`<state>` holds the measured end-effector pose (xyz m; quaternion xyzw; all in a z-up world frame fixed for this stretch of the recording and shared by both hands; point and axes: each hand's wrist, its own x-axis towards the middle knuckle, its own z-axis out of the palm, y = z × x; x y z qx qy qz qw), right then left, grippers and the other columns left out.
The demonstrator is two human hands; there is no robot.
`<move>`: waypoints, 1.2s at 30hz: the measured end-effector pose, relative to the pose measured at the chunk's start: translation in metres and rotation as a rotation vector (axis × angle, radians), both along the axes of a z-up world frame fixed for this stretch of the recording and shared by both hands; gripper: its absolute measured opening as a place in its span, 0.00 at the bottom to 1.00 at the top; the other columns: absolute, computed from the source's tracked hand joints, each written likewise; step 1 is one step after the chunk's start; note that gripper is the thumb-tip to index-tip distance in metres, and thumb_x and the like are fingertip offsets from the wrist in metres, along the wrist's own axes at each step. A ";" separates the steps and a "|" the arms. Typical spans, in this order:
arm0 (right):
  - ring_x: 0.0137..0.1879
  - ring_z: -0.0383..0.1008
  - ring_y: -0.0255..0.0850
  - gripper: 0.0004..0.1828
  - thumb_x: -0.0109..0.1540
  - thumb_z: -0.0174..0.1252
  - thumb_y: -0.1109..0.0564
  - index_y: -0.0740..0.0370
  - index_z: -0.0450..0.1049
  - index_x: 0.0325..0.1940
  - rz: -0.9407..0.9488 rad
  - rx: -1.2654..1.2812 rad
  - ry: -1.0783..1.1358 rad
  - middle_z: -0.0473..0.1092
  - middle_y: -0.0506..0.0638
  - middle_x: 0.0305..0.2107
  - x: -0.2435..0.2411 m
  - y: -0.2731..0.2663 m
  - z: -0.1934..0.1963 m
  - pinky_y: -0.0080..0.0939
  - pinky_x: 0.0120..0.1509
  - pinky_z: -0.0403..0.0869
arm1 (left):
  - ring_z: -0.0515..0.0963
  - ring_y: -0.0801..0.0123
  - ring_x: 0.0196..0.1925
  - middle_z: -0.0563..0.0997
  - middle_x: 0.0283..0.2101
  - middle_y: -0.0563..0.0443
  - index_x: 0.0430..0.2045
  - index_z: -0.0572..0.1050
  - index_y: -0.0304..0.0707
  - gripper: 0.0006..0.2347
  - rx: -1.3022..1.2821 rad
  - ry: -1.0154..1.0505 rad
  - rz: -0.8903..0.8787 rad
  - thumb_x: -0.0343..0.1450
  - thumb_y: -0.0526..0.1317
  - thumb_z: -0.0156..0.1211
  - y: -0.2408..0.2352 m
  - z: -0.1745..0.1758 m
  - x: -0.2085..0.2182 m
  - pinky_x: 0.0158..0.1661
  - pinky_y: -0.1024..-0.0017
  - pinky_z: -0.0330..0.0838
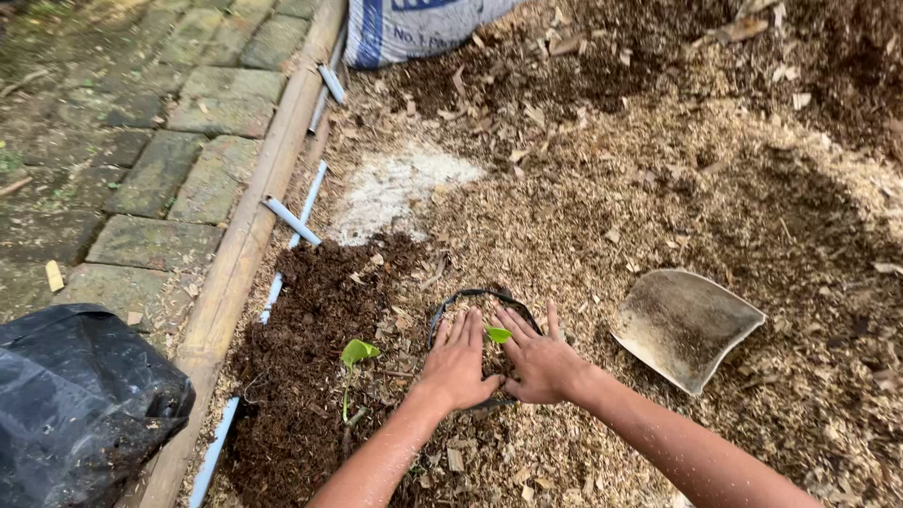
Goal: The person prepares a black plastic bag by opening and shaping it, fills it with wood chips from a large pile using a scoop and by hand, and then transplants a small plant into the bag. They add more mulch around the plant, pat it down, and place the finished pot among other plants.
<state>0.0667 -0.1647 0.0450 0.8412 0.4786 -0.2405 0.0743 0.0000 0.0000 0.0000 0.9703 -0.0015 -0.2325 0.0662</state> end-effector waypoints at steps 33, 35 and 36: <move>0.70 0.68 0.52 0.36 0.61 0.57 0.58 0.55 0.59 0.73 -0.453 0.564 0.011 0.62 0.60 0.67 0.150 -0.036 -0.089 0.55 0.77 0.64 | 0.59 0.53 0.76 0.60 0.73 0.37 0.69 0.55 0.29 0.51 -0.281 -0.392 0.031 0.56 0.63 0.70 0.019 -0.004 0.007 0.76 0.56 0.52; 0.72 0.64 0.54 0.42 0.63 0.57 0.44 0.39 0.47 0.78 -0.540 0.335 0.104 0.44 0.58 0.75 0.156 -0.010 -0.083 0.58 0.79 0.61 | 0.56 0.47 0.75 0.56 0.73 0.32 0.68 0.53 0.27 0.52 -0.324 -0.439 -0.002 0.57 0.62 0.74 0.014 0.002 0.002 0.72 0.50 0.48; 0.73 0.62 0.55 0.46 0.64 0.57 0.37 0.32 0.41 0.80 -0.584 0.223 0.146 0.36 0.56 0.79 0.159 0.009 -0.077 0.59 0.79 0.59 | 0.54 0.44 0.75 0.55 0.73 0.30 0.68 0.53 0.26 0.52 -0.342 -0.464 -0.023 0.57 0.61 0.76 0.013 0.006 0.001 0.71 0.47 0.46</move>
